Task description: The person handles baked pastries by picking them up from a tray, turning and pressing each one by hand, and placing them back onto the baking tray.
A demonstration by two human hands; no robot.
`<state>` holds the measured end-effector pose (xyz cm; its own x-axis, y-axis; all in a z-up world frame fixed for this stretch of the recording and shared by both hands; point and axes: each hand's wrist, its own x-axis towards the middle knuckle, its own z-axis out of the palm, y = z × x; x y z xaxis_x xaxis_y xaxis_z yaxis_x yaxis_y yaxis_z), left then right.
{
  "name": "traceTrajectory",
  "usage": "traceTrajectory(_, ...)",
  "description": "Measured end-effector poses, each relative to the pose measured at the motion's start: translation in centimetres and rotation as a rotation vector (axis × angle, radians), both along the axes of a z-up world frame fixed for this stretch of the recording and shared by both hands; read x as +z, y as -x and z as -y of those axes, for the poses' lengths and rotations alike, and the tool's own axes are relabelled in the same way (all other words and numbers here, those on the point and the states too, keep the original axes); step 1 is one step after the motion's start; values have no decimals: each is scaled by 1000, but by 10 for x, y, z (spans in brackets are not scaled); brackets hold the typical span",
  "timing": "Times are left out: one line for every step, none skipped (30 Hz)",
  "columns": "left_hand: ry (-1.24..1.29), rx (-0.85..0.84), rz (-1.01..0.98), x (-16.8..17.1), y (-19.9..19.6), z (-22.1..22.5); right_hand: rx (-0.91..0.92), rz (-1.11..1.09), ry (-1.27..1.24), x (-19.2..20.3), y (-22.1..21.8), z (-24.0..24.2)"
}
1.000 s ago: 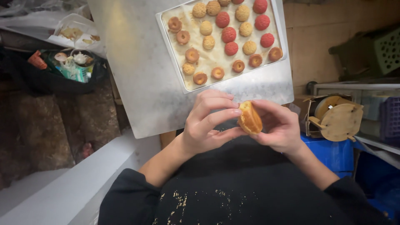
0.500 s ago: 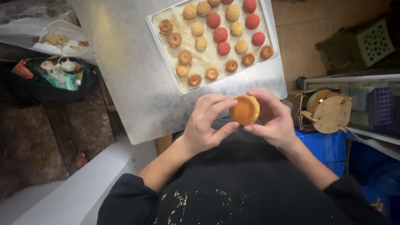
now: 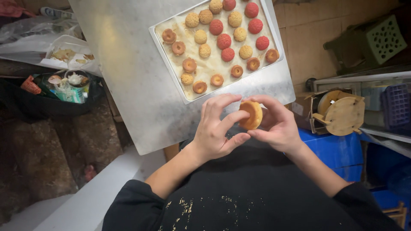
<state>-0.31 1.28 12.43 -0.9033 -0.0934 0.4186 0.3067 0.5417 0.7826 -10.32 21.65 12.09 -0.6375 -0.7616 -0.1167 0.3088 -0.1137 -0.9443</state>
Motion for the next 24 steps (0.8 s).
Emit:
traceTrajectory(6, -12, 9, -1, 1, 1, 23, -32, -16, 0, 0, 0)
traceTrajectory(9, -25, 20, -2, 1, 3, 44, -64, -35, 0, 0, 0)
traceTrajectory(12, -38, 30, -3, 1, 4, 66, -95, -54, -1, -1, 0)
traceTrajectory(12, -54, 37, -5, 1, 4, 64, -90, -58, -1, -2, 0)
traceTrajectory(12, -69, 43, -6, 0, 3, 63, -85, -63, -2, -3, -1)
traceTrajectory(15, -84, 45, -8, 0, 3, 62, -85, -64, -2, -3, 0)
traceTrajectory(-23, -85, 52, -9, 0, 2, 67, -95, -59, -1, -3, 0)
traceTrajectory(-60, -88, 57, -10, -2, 1, 71, -106, -52, 1, -2, 0)
traceTrajectory(-96, -90, 62, -12, -2, 1, 75, -118, -44, 2, -2, 0)
traceTrajectory(-135, -99, 81, -14, -3, 0, 90, -124, -51, 4, -2, 0)
traceTrajectory(-173, -108, 100, -16, -3, 0, 106, -130, -57, 5, -2, 0)
traceTrajectory(-211, -115, 119, -19, -5, -1, 123, -136, -63, 5, -2, 0)
traceTrajectory(-264, -122, 146, -21, -6, -2, 112, -147, -70, 6, -4, 0)
traceTrajectory(-315, -126, 173, -24, -6, -4, 103, -158, -76, 6, -5, 1)
traceTrajectory(-365, -131, 200, -26, -7, -6, 94, -169, -82, 7, -7, 2)
traceTrajectory(-521, -175, 261, -29, -7, -7, 60, -238, -105, 6, -7, 3)
traceTrajectory(-676, -217, 322, -32, -6, -8, 26, -307, -129, 6, -7, 4)
traceTrajectory(-832, -261, 383, -35, -7, -9, -9, -374, -154, 6, -7, 5)
traceTrajectory(-997, -277, 438, -38, -7, -12, -7, -445, -199, 7, -6, 5)
traceTrajectory(-1163, -291, 491, -41, -7, -15, -4, -516, -244, 8, -5, 4)
traceTrajectory(-1328, -303, 544, -44, -8, -18, 0, -587, -290, 9, -4, 4)
traceTrajectory(-1372, -326, 532, -47, -8, -19, -10, -673, -311, 11, -3, 5)
traceTrajectory(-1416, -349, 520, -50, -8, -20, -20, -759, -333, 12, -4, 7)
traceTrajectory(-1459, -375, 509, -52, -8, -21, -32, -846, -355, 13, -4, 8)
